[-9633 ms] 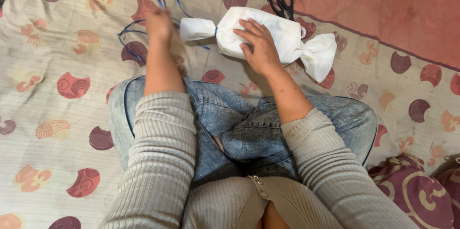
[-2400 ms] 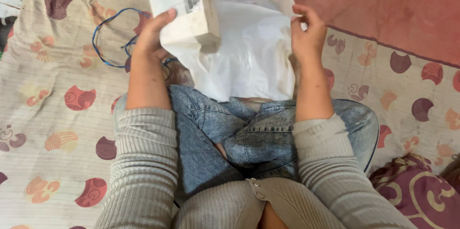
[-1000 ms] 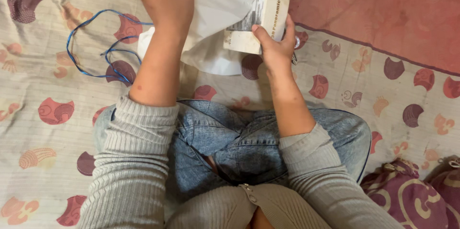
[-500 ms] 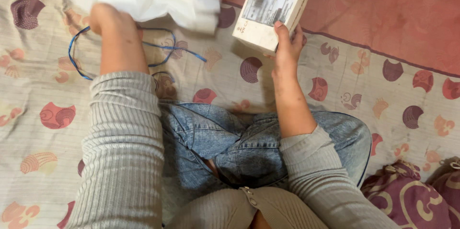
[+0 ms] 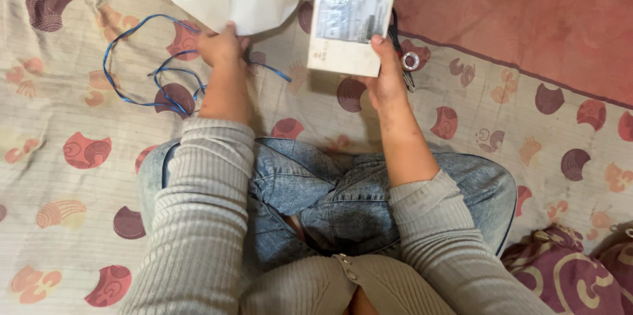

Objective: The person unties a blue ribbon from a white-wrapped package, removes the wrapping paper, and opens a small box to reveal colorful balls. They then place the balls back into the box and close it.

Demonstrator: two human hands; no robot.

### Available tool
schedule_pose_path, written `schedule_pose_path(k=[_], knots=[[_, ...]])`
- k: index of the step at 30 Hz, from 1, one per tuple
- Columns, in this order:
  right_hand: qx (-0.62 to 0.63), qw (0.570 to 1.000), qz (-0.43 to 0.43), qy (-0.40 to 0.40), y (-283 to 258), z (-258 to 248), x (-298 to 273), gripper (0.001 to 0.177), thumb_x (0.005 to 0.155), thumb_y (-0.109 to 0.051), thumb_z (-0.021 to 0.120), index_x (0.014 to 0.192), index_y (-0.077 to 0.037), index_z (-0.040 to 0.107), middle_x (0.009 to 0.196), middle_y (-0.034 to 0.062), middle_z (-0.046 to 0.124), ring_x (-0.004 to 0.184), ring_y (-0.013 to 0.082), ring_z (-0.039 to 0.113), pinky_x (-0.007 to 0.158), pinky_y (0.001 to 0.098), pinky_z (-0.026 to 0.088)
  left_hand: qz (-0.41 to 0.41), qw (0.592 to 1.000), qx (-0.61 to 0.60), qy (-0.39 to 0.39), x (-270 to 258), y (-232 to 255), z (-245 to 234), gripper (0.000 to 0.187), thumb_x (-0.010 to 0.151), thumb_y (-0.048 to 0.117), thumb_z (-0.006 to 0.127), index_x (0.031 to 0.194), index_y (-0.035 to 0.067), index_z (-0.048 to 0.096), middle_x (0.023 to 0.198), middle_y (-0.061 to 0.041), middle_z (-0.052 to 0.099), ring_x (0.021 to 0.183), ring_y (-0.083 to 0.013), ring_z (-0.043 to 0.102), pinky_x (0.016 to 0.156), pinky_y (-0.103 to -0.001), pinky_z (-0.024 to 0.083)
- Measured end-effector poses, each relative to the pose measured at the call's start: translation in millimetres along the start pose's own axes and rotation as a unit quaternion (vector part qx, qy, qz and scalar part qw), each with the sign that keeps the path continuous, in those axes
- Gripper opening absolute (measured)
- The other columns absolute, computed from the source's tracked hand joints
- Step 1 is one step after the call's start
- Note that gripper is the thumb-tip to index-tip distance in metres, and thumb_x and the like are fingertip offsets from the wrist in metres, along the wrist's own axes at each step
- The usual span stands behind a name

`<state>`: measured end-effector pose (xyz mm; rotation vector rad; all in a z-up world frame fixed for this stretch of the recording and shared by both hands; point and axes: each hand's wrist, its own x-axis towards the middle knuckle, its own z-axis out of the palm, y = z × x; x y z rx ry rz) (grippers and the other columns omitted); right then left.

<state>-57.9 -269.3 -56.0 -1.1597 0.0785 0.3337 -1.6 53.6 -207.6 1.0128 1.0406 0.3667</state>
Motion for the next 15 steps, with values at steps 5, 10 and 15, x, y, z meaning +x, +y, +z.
schedule_pose_path(k=[5,10,15], knots=[[0.055,0.994,0.096,-0.012,43.5,-7.8,13.7,0.056,0.093,-0.051,0.059,0.128,-0.007,0.056,0.116,0.012,0.07,0.102,0.0249,0.07,0.081,0.0459,0.058,-0.032,0.997,0.055,-0.037,5.8,-12.1,-6.2,0.039,0.085,0.005,0.077,0.114,-0.002,0.052,0.094,-0.019,0.071,0.065,-0.0284,0.071,0.048,-0.04,0.05],[-0.032,0.987,0.151,0.048,68.5,-47.5,26.3,0.055,0.093,-0.048,0.062,0.126,-0.004,0.066,0.116,0.0114,0.071,0.102,0.0221,0.068,0.085,0.038,0.054,0.104,0.977,0.166,0.083,6.5,-1.1,-19.8,0.06,0.076,0.008,0.088,0.116,0.005,0.044,0.107,-0.017,0.064,0.093,-0.0295,0.07,0.08,-0.037,0.054],[-0.218,0.943,0.225,0.112,55.5,-68.4,22.9,0.065,0.086,-0.042,0.063,0.127,0.008,0.067,0.115,0.0256,0.069,0.102,0.0384,0.063,0.085,0.0447,0.05,0.201,0.97,0.062,0.126,-27.7,-4.9,-8.2,0.041,0.083,0.01,0.072,0.112,0.008,0.043,0.1,-0.01,0.057,0.086,-0.0252,0.064,0.076,-0.04,0.054]])
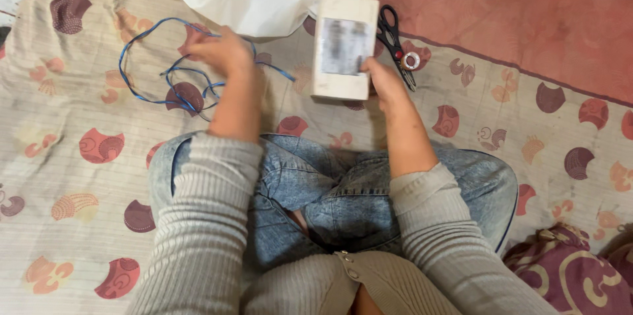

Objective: The person unties a blue ribbon from a white-wrapped package, removes the wrapping paper, and opens a small box to reveal colorful balls. They then place the balls back into the box and close it.

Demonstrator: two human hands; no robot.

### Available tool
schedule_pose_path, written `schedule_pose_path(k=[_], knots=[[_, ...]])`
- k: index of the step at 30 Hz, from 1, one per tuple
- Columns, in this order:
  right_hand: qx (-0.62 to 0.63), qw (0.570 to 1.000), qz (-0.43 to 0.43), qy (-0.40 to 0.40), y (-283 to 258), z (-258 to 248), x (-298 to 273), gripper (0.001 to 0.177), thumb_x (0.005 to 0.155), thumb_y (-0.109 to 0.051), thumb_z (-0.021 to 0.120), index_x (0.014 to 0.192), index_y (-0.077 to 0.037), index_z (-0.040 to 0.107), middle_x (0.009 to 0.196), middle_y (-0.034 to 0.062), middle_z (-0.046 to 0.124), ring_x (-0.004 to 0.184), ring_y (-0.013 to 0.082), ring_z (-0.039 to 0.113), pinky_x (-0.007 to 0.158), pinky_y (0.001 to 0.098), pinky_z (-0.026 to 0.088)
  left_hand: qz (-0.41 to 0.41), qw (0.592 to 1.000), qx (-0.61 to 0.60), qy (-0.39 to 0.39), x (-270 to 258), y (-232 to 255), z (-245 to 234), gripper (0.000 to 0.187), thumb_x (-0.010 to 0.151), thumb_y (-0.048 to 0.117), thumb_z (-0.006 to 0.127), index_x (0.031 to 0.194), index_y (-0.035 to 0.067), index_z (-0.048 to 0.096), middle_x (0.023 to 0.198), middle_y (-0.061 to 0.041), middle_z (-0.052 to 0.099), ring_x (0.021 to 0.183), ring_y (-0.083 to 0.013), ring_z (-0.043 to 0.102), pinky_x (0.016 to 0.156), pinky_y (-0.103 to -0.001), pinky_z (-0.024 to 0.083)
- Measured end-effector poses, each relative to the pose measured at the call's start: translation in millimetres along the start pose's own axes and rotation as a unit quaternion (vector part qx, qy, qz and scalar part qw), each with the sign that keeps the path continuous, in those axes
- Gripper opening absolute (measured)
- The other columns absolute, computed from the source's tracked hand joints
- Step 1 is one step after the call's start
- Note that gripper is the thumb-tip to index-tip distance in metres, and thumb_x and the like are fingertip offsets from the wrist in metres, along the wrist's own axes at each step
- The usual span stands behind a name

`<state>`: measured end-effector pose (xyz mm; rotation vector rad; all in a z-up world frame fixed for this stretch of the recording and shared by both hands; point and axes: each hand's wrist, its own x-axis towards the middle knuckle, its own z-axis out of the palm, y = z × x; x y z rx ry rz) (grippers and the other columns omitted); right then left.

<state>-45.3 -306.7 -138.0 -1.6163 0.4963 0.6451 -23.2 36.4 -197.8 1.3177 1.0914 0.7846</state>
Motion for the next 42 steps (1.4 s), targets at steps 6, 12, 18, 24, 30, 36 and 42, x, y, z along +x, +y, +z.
schedule_pose_path(k=[6,12,18,24,30,36,42], knots=[[-0.264,0.871,-0.317,0.267,-19.8,63.1,-60.6,0.12,0.073,-0.045,0.087,0.16,0.0,0.017,0.156,0.0293,0.038,0.145,0.0429,0.039,0.12,0.0479,0.035,-0.258,0.863,0.031,-0.434,-116.3,-36.0,15.5,0.065,0.104,0.064,0.036,0.122,0.007,0.062,0.102,-0.01,0.072,0.079,-0.0208,0.059,0.065,-0.035,0.047],[-0.393,0.851,-0.235,0.256,-40.6,93.5,-104.0,0.133,0.064,-0.052,0.092,0.159,-0.007,0.011,0.16,0.0337,0.018,0.14,0.0544,0.033,0.109,0.0544,0.039,-0.16,0.837,-0.071,-0.518,-133.0,-28.0,4.4,0.093,0.106,0.074,0.032,0.154,-0.004,0.047,0.155,-0.023,0.051,0.144,-0.029,0.049,0.116,-0.036,0.039],[-0.362,0.832,-0.325,0.267,-43.7,91.0,-111.7,0.139,0.057,-0.037,0.097,0.162,-0.015,0.009,0.156,0.0315,0.025,0.14,0.0533,0.035,0.112,0.0556,0.038,-0.333,0.8,-0.013,-0.499,-133.7,26.6,-16.6,0.093,0.089,0.079,0.018,0.162,0.021,0.016,0.164,-0.018,0.032,0.151,-0.0344,0.035,0.117,-0.062,0.027],[-0.309,0.846,-0.367,0.232,-45.1,78.9,-106.3,0.139,0.058,-0.032,0.097,0.163,-0.013,0.008,0.156,0.0254,0.035,0.143,0.0463,0.038,0.115,0.0536,0.036,-0.315,0.791,-0.007,-0.524,-123.6,22.9,-19.8,0.092,0.093,0.078,0.012,0.164,0.022,0.031,0.163,-0.014,0.031,0.146,-0.0333,0.028,0.114,-0.064,0.02],[-0.22,0.894,-0.34,0.193,-44.6,73.2,-95.4,0.136,0.064,-0.033,0.097,0.163,-0.008,0.007,0.158,0.0268,0.033,0.146,0.0423,0.039,0.119,0.0459,0.036,-0.31,0.766,-0.118,-0.551,-123.5,5.6,-12.7,0.063,0.099,0.049,0.049,0.154,0.018,0.042,0.146,-0.011,0.059,0.13,-0.0295,0.06,0.112,-0.056,0.047],[-0.19,0.902,-0.35,0.17,-44.0,67.7,-88.0,0.138,0.065,-0.025,0.098,0.163,-0.005,0.003,0.159,0.027,0.034,0.146,0.0384,0.04,0.12,0.0425,0.036,-0.458,0.719,-0.052,-0.519,-124.0,34.5,-18.3,0.068,0.096,0.061,0.037,0.149,0.02,0.046,0.149,-0.013,0.054,0.133,-0.0416,0.052,0.104,-0.076,0.037],[-0.092,0.912,-0.389,0.094,-43.4,68.9,-83.9,0.134,0.07,-0.012,0.094,0.165,-0.005,0.0,0.164,0.0245,0.034,0.15,0.0343,0.041,0.123,0.0406,0.037,-0.519,0.687,-0.037,-0.506,-122.4,56.7,-24.5,0.079,0.093,0.069,0.03,0.151,0.018,0.046,0.149,-0.021,0.052,0.134,-0.053,0.048,0.101,-0.079,0.038]])
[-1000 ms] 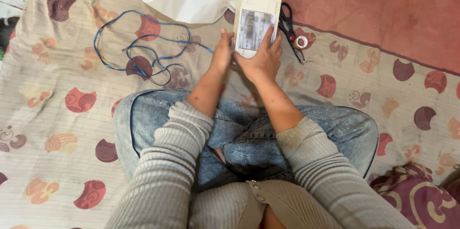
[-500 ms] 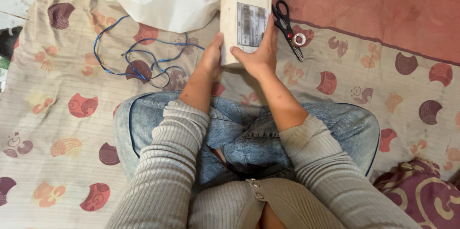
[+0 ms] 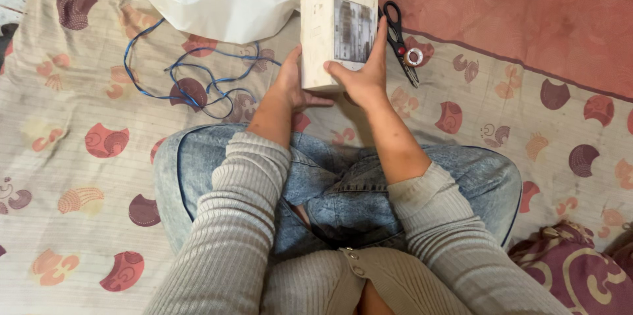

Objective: The person unties a blue ribbon from a white-wrapped package, removes the wrapping paper, and opens a small box to reveal colorful balls. They then place the balls back into the box and close it.

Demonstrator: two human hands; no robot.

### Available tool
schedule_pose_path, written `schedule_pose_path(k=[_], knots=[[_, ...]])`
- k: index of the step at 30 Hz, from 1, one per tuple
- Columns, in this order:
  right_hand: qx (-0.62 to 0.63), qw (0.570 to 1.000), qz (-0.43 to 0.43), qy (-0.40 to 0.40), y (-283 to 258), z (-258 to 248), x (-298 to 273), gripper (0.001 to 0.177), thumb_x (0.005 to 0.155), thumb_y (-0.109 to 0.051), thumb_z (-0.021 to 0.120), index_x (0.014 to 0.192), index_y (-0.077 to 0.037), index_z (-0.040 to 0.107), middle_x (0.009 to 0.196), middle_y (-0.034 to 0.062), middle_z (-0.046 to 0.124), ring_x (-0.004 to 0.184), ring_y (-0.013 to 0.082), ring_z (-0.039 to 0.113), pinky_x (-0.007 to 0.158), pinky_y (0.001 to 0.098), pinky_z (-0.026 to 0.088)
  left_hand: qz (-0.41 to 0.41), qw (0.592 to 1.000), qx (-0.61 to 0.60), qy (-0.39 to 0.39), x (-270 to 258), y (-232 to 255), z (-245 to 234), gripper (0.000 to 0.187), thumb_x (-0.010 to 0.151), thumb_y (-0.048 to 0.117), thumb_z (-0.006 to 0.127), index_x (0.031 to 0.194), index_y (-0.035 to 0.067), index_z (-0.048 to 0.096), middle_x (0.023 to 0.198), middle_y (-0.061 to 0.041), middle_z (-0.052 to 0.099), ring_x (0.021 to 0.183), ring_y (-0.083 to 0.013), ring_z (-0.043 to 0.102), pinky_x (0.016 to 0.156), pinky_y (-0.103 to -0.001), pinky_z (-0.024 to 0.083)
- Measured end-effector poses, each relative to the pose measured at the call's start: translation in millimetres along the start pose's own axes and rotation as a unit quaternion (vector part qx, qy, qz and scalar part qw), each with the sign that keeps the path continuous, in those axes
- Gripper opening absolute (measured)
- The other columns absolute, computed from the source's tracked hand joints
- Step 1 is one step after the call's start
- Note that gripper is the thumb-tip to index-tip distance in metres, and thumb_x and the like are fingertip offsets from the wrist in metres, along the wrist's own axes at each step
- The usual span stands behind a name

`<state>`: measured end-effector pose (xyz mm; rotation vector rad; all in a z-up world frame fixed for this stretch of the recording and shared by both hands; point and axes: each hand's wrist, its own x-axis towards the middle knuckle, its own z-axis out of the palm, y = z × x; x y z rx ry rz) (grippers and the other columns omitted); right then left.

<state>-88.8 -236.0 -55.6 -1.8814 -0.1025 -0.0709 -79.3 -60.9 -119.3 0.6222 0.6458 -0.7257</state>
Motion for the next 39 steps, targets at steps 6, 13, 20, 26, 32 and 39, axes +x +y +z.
schedule_pose_path(k=[6,13,20,26,32,39], knots=[[0.0,0.999,-0.038,-0.019,-3.9,-8.9,4.0,0.133,0.073,-0.008,0.093,0.165,-0.005,-0.002,0.167,0.0245,0.03,0.151,0.0341,0.041,0.122,0.0408,0.039,0.023,0.999,0.011,-0.037,8.2,2.7,-9.7,0.076,0.092,0.066,0.035,0.15,0.018,0.048,0.146,-0.016,0.057,0.132,-0.0441,0.056,0.1,-0.071,0.049],[-0.115,0.993,-0.01,0.02,-25.0,-10.3,-2.3,0.138,0.066,-0.017,0.096,0.166,-0.013,0.001,0.159,0.0233,0.045,0.144,0.0369,0.05,0.119,0.0435,0.043,0.026,0.999,0.043,-0.008,25.5,0.7,-17.4,0.087,0.091,0.074,0.028,0.153,0.015,0.043,0.147,-0.016,0.055,0.129,-0.0398,0.056,0.103,-0.066,0.045],[-0.192,0.98,-0.022,0.045,-40.0,-15.4,-2.8,0.145,0.063,-0.022,0.1,0.165,-0.015,-0.002,0.16,0.0248,0.039,0.145,0.042,0.046,0.119,0.0508,0.04,0.092,0.992,0.066,0.057,32.9,4.4,-21.7,0.084,0.094,0.068,0.037,0.156,0.011,0.04,0.152,-0.015,0.055,0.127,-0.0349,0.059,0.105,-0.058,0.045],[-0.235,0.97,-0.026,0.061,-50.6,-18.2,-4.5,0.146,0.063,-0.024,0.103,0.165,-0.018,-0.002,0.159,0.0239,0.04,0.143,0.0421,0.047,0.118,0.0548,0.038,0.278,0.945,0.106,0.137,46.1,2.6,-23.4,0.065,0.094,0.039,0.062,0.153,0.015,0.051,0.136,-0.021,0.062,0.1,-0.0265,0.049,0.085,-0.047,0.04],[0.037,0.995,0.089,0.014,-41.5,-51.7,13.2,0.136,0.067,-0.019,0.091,0.166,-0.021,-0.003,0.16,0.0156,0.032,0.145,0.0354,0.041,0.119,0.051,0.035,0.438,0.866,0.207,0.125,56.7,0.4,-17.9,0.053,0.102,0.035,0.066,0.145,0.006,0.059,0.136,-0.019,0.07,0.121,-0.0251,0.068,0.103,-0.033,0.053],[0.24,0.964,0.069,0.089,13.5,-155.7,51.7,0.072,0.085,-0.031,0.075,0.147,0.003,0.06,0.156,0.0295,0.055,0.145,0.0387,0.048,0.128,0.0489,0.036,0.43,0.78,0.394,0.227,24.0,-3.9,7.1,0.071,0.078,0.012,0.075,0.146,0.015,0.053,0.133,-0.011,0.067,0.092,-0.022,0.071,0.086,-0.031,0.057]])
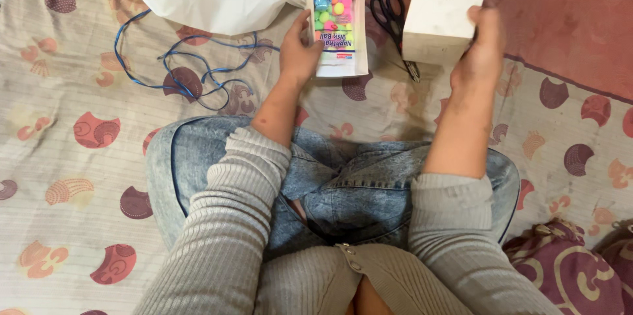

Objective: The person unties a blue ribbon from a white-wrapped package, removes the wrapping paper, and opens a small box to reveal colorful balls. They then place the balls back into the box and close it.

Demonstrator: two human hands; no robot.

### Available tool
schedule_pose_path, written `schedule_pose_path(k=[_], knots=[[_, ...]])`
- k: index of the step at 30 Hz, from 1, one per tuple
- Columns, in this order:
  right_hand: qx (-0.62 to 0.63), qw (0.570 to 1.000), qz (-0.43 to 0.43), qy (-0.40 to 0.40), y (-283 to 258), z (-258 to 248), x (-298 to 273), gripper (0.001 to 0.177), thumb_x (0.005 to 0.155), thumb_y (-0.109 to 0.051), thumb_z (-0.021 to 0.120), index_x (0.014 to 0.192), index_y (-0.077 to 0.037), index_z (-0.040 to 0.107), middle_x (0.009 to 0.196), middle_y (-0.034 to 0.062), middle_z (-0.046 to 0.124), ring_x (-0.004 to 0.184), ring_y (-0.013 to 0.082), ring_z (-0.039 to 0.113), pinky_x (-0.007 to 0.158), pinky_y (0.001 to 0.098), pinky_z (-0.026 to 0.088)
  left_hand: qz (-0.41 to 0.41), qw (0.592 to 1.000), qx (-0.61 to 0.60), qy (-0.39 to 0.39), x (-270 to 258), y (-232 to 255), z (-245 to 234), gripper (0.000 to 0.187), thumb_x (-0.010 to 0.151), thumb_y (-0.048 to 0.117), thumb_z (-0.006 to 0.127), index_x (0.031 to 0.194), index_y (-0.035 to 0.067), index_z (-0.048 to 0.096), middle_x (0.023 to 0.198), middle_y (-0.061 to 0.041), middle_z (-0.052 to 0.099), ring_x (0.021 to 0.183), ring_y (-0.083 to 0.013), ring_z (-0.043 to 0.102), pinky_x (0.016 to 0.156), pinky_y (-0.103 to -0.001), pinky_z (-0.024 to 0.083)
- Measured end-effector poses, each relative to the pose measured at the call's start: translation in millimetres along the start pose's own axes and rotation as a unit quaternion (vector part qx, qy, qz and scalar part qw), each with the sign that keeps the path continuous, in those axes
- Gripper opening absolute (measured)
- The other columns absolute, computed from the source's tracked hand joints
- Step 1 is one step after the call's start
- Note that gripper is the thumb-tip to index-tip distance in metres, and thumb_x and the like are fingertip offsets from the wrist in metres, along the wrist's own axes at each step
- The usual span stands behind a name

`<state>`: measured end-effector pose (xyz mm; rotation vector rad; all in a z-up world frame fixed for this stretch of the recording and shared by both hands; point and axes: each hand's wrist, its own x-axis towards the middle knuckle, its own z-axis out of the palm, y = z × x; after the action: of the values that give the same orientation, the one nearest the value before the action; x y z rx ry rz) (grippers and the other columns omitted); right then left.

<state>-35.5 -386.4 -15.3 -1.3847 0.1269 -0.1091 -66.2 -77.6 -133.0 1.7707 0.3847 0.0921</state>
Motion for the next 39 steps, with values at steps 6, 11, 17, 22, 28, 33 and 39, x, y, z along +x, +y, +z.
schedule_pose_path(k=[6,11,17,22,28,33,39], knots=[[-0.503,0.85,-0.034,0.155,48.2,20.7,-3.2,0.088,0.066,-0.033,0.092,0.146,-0.023,0.056,0.158,0.0131,0.038,0.146,0.0363,0.033,0.118,0.058,0.027,0.021,0.999,0.027,0.031,-5.0,15.2,-11.9,0.063,0.081,0.01,0.075,0.141,0.018,0.06,0.127,-0.009,0.073,0.096,-0.0172,0.073,0.088,-0.032,0.057],[-0.623,0.768,-0.108,0.103,49.3,61.8,-20.5,0.094,0.064,-0.036,0.096,0.146,-0.021,0.052,0.156,0.0152,0.033,0.143,0.0417,0.029,0.112,0.0681,0.019,0.009,0.997,0.075,0.016,-4.0,11.2,-13.3,0.063,0.082,0.013,0.073,0.143,0.02,0.058,0.124,-0.01,0.072,0.095,-0.0218,0.074,0.089,-0.034,0.056],[-0.511,0.823,-0.205,-0.14,75.4,111.2,-49.1,0.032,0.087,-0.01,0.076,0.119,-0.013,0.074,0.128,0.0083,0.065,0.127,0.0375,0.056,0.113,0.0461,0.045,0.032,0.981,0.189,0.033,-5.7,11.2,-7.4,0.056,0.091,0.025,0.07,0.145,0.024,0.058,0.119,-0.015,0.069,0.103,-0.032,0.07,0.09,-0.042,0.055],[-0.546,0.785,-0.186,-0.226,112.0,138.1,-48.0,0.037,0.074,-0.001,0.074,0.11,-0.009,0.079,0.152,0.0371,0.035,0.141,0.0488,0.038,0.119,0.0441,0.036,0.073,0.972,0.221,0.03,-9.6,16.1,-4.9,0.054,0.095,0.036,0.067,0.146,0.021,0.056,0.121,-0.016,0.067,0.107,-0.0355,0.067,0.09,-0.045,0.053],[-0.539,0.811,0.011,-0.226,146.6,149.9,-20.4,0.034,0.074,-0.018,0.084,0.107,-0.011,0.082,0.156,0.0331,0.023,0.146,0.0412,0.028,0.119,0.0394,0.027,0.04,0.978,0.205,0.015,-10.4,20.8,-7.8,0.054,0.097,0.045,0.062,0.145,0.023,0.056,0.123,-0.015,0.067,0.107,-0.034,0.067,0.091,-0.045,0.052],[-0.519,0.832,-0.043,-0.193,148.0,146.0,-22.9,0.044,0.077,-0.025,0.08,0.112,0.001,0.074,0.147,0.0222,0.049,0.135,0.0376,0.048,0.114,0.0395,0.039,0.046,0.979,0.198,0.024,-7.9,20.4,-4.8,0.051,0.102,0.048,0.054,0.147,0.023,0.056,0.123,-0.015,0.068,0.111,-0.0349,0.067,0.093,-0.045,0.052],[-0.555,0.802,-0.022,-0.222,83.7,153.5,-43.4,0.037,0.082,-0.031,0.078,0.104,-0.001,0.077,0.135,0.0156,0.06,0.126,0.035,0.054,0.109,0.0404,0.041,0.006,0.981,0.19,0.023,-6.4,14.8,-7.0,0.058,0.096,0.052,0.057,0.144,0.02,0.056,0.123,-0.017,0.068,0.11,-0.0362,0.065,0.091,-0.045,0.05]])
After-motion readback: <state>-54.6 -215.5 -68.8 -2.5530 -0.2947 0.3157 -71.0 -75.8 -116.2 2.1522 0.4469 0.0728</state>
